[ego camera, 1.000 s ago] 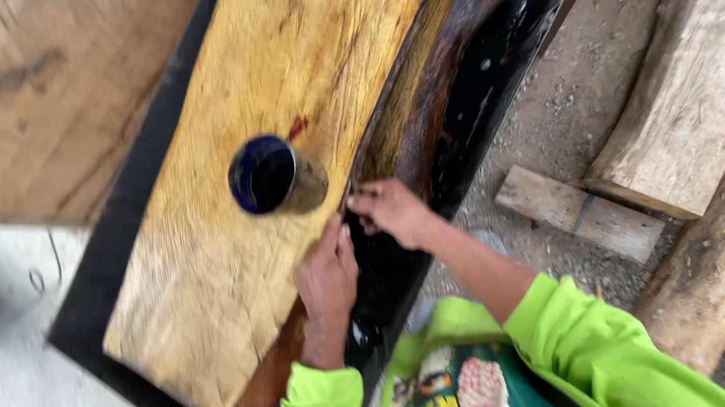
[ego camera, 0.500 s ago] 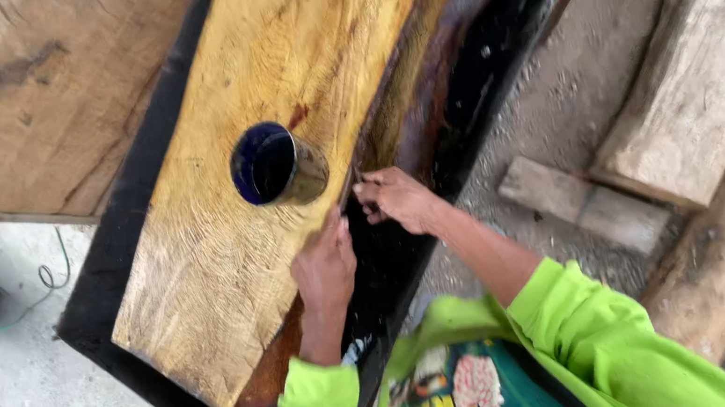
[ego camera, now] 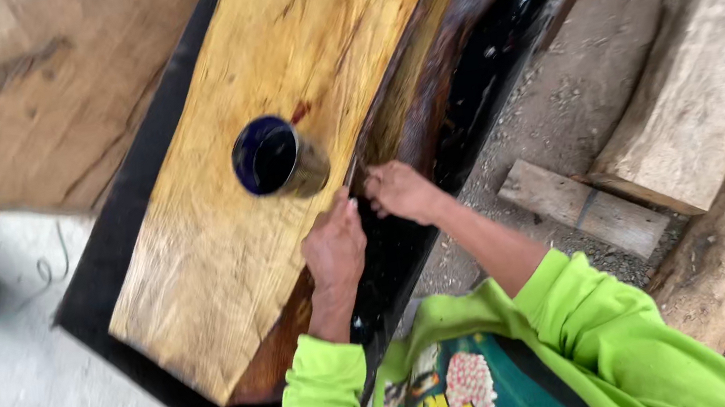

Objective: The person applies a dark liquid coating from a tin can onto large wood slabs, using a small blade-like tool to spread the liquid along the wood surface and edges. They work along the length of the slabs, re-dipping the tool into the can and coating different sections of the wood.

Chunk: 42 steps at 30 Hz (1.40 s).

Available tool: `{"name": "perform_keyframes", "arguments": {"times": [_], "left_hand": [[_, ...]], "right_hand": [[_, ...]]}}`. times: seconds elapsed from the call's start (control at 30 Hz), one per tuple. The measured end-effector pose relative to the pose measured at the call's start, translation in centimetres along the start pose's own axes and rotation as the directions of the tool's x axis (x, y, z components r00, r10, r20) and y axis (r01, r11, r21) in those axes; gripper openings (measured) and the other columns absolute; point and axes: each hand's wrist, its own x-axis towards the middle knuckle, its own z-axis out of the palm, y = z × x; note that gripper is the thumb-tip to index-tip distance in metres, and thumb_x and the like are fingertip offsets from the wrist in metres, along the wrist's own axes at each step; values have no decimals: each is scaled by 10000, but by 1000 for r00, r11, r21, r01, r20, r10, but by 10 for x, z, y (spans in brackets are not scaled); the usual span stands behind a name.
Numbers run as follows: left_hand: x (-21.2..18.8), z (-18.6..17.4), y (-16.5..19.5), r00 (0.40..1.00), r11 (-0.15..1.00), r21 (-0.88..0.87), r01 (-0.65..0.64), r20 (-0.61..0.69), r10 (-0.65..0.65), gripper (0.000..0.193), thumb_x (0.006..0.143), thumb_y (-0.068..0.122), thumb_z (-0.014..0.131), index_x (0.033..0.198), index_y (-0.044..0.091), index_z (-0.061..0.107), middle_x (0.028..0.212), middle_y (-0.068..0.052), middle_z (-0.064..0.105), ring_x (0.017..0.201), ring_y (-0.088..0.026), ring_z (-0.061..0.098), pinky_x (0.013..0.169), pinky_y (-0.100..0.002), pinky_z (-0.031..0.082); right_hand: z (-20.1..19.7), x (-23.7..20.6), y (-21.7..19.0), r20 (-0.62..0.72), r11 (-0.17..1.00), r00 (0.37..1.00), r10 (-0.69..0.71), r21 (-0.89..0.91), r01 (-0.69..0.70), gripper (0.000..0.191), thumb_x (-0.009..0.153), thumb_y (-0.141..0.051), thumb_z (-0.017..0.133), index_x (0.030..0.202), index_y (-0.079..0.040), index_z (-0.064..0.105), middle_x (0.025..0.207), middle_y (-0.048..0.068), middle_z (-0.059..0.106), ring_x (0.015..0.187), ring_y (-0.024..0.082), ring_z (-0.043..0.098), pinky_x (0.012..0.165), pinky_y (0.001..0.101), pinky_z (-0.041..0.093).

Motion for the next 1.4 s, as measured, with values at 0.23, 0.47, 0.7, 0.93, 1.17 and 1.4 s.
{"name": "perform_keyframes", "arguments": {"times": [0.23,0.47,0.7,0.93,1.17,1.4], "left_hand": [[7,8,5,999,997,67,-36,-6,36,262,970,250,676,1188,136,764,810,-193,703,735,-370,694,655,-457,554],[-17,-21,-20,994,988,108,-109,12,108,274,957,275,674,1191,155,748,805,-176,695,680,-336,695,625,-445,562],[-13,-17,-10,996,985,171,14,86,-29,306,934,261,676,1215,172,758,725,-186,677,617,-372,676,555,-485,552],[-6,-10,0,994,973,229,-38,112,13,288,969,275,662,1236,189,729,739,-166,664,625,-373,679,565,-484,552],[-32,-50,2,989,976,219,19,139,-50,319,955,248,652,1249,151,727,798,-173,666,642,-383,671,573,-492,545],[-26,-32,16,970,929,368,50,202,-133,316,986,255,636,1284,169,690,828,-154,677,605,-339,690,520,-465,566]], "right_hand": [[-11,-2,2,113,777,936,-334,-530,341,270,1040,-156,528,850,21,601,708,71,616,602,137,694,580,298,584],[-5,-9,-7,-58,973,994,-93,-215,79,249,1006,-185,528,948,47,600,734,67,644,624,146,653,570,319,587],[-1,-12,-18,-68,991,998,-5,-131,-4,398,977,-177,552,1295,59,577,785,89,679,652,151,669,609,319,608],[-2,-5,-6,-96,995,995,12,-100,-22,484,993,-182,565,1378,111,568,828,116,707,675,175,685,635,320,618],[21,12,14,-25,896,997,73,441,-54,223,977,-128,599,1125,17,680,955,45,690,835,146,658,759,322,582],[19,17,13,-23,808,996,88,587,-58,43,912,-31,627,948,-22,650,937,57,700,857,190,687,837,385,594]]}}
